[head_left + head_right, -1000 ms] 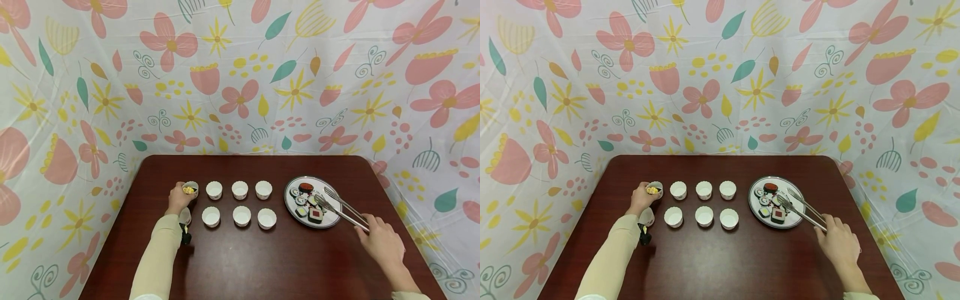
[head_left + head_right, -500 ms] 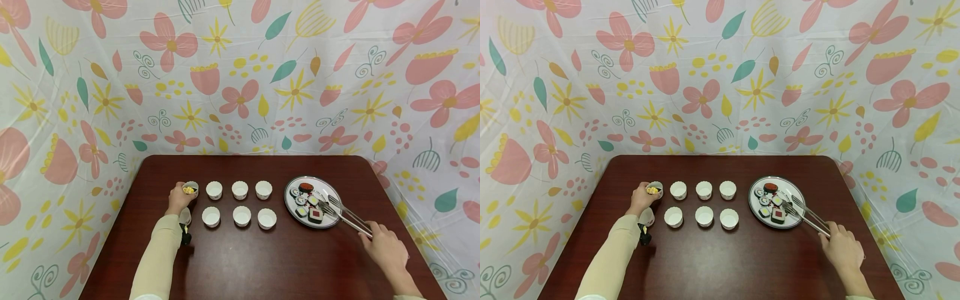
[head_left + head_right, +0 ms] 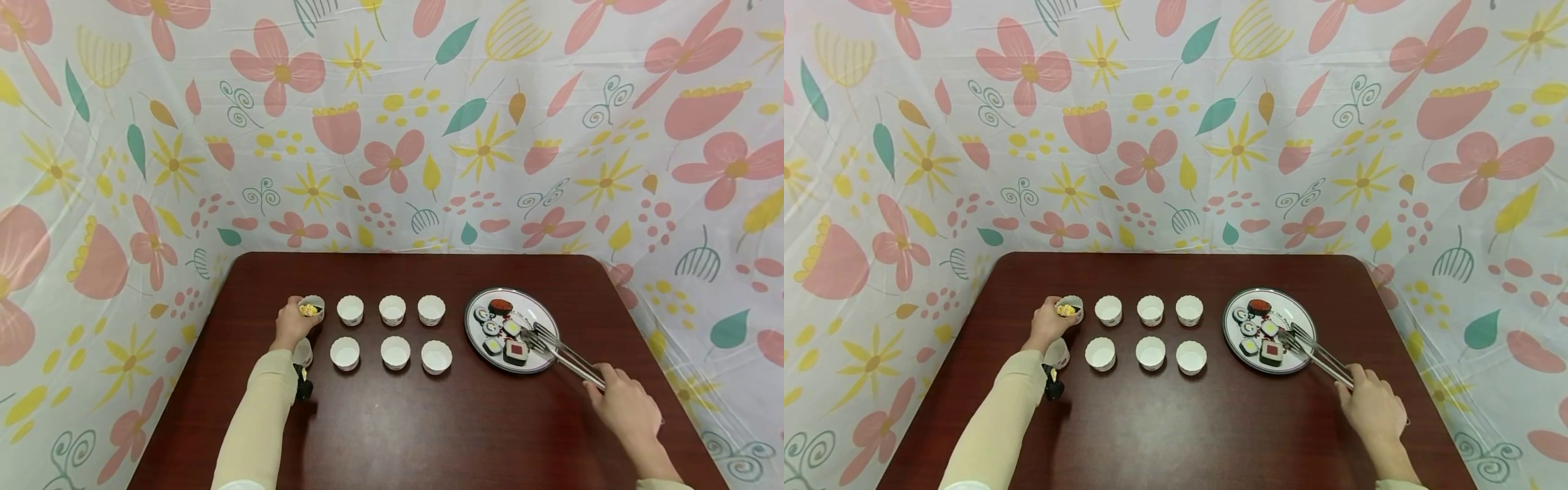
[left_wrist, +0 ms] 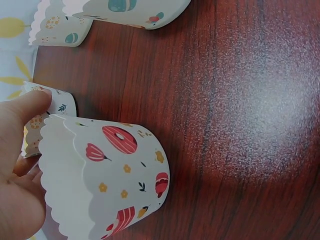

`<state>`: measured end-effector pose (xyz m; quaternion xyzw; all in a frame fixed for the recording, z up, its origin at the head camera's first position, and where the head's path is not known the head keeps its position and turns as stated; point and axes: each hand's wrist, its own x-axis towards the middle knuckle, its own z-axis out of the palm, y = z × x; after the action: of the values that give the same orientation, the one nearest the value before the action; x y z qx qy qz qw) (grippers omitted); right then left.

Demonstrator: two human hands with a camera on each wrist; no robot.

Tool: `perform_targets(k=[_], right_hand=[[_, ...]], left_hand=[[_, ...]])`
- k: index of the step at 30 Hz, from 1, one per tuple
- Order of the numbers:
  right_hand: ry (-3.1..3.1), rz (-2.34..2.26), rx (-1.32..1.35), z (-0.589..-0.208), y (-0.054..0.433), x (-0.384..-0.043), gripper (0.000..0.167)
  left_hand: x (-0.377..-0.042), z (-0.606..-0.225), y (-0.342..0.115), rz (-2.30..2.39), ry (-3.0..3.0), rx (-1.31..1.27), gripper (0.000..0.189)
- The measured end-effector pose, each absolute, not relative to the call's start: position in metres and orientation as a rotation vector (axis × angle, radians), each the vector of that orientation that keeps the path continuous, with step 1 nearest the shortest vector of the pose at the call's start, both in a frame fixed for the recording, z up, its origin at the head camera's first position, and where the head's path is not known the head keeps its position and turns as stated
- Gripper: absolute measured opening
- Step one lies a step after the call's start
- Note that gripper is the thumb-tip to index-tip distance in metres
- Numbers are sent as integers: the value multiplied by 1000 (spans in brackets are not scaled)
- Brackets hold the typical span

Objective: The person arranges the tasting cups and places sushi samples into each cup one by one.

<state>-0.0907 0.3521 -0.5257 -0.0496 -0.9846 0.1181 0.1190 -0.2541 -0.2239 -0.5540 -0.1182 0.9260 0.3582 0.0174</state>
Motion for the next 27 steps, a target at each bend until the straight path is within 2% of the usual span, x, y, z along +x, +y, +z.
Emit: perform_targets(k=[27], right_hand=[[-2817, 333, -121, -526, 352, -91, 32]], left_hand=[[-254, -552, -224, 1076, 2862, -323, 77]])
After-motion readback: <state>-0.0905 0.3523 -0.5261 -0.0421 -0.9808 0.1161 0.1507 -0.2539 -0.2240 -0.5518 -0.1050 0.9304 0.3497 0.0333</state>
